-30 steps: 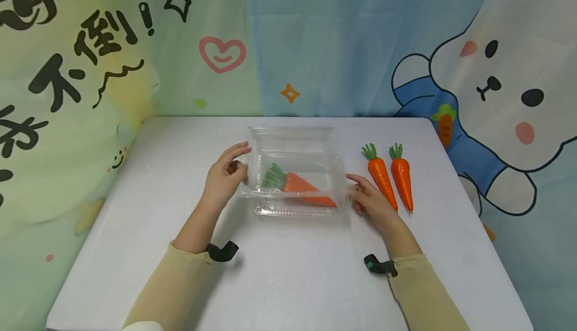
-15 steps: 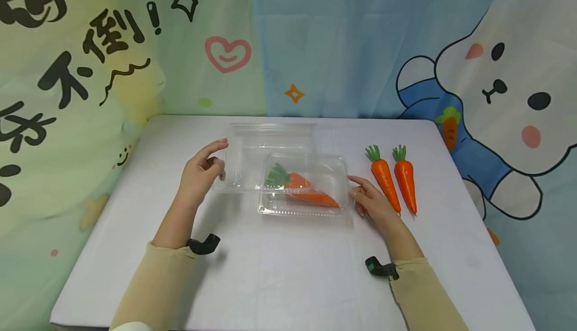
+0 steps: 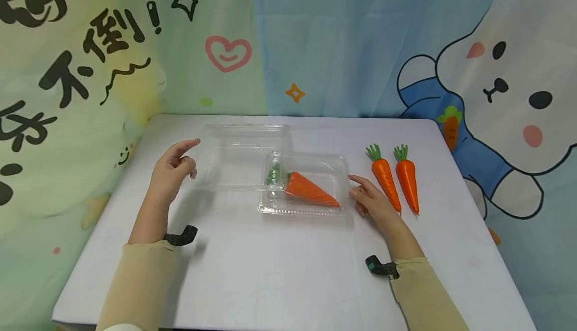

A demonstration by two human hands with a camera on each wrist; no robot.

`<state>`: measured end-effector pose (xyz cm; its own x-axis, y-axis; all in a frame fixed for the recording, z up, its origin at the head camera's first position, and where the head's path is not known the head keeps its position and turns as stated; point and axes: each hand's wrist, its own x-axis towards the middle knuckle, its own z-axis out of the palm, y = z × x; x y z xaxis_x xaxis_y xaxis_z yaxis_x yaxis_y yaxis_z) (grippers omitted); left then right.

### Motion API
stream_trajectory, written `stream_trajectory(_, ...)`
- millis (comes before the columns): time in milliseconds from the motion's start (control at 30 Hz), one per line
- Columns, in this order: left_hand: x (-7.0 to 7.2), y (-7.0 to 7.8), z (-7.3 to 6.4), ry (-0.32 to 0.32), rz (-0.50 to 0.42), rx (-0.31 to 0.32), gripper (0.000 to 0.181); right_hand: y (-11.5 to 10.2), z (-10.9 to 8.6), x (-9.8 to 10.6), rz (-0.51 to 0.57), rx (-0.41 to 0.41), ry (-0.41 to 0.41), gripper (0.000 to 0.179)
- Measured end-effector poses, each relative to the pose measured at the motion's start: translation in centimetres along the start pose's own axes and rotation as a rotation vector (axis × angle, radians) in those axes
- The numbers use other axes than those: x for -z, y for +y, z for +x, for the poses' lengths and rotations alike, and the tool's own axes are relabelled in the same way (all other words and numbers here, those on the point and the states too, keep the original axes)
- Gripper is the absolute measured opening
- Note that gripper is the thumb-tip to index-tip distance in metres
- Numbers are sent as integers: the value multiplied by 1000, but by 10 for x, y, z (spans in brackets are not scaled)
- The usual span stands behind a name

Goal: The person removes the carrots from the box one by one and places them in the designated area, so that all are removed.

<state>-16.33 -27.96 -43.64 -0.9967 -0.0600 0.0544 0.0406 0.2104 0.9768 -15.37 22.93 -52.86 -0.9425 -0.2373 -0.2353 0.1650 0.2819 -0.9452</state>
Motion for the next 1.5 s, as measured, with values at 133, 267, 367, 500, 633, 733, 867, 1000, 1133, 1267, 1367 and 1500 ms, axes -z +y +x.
stream_trajectory(133,13,-2,2,4,-57,21,46,1,1,1,-6,9,1,51)
stream_trajectory(267,28,0,2,4,-106,56,47,2,1,2,-11,13,6,50)
stream_trajectory(367,39,-1,2,-12,-140,71,47,2,1,1,-11,16,9,50)
stream_trajectory(500,51,-14,5,-40,-217,68,48,2,1,0,-9,18,12,49)
stream_trajectory(633,59,-25,9,-53,-270,73,47,2,0,1,-5,17,12,50)
stream_trajectory(733,64,-29,11,-71,-288,82,47,1,0,0,2,15,14,49)
stream_trajectory(867,70,-35,13,-103,-287,107,45,0,-1,0,2,12,19,48)
stream_trajectory(1000,76,-43,14,-110,-259,155,44,-1,-2,-1,-5,17,23,47)
stream_trajectory(1133,80,-52,13,-116,-267,179,48,-1,-2,-1,-3,19,14,47)
stream_trajectory(1267,82,-59,12,-119,-287,200,53,0,-2,-1,7,18,2,49)
stream_trajectory(1367,82,-62,13,-112,-292,203,54,1,-2,0,4,17,3,48)
stream_trajectory(1500,82,-64,13,-103,-314,195,55,1,-1,0,-11,14,12,48)
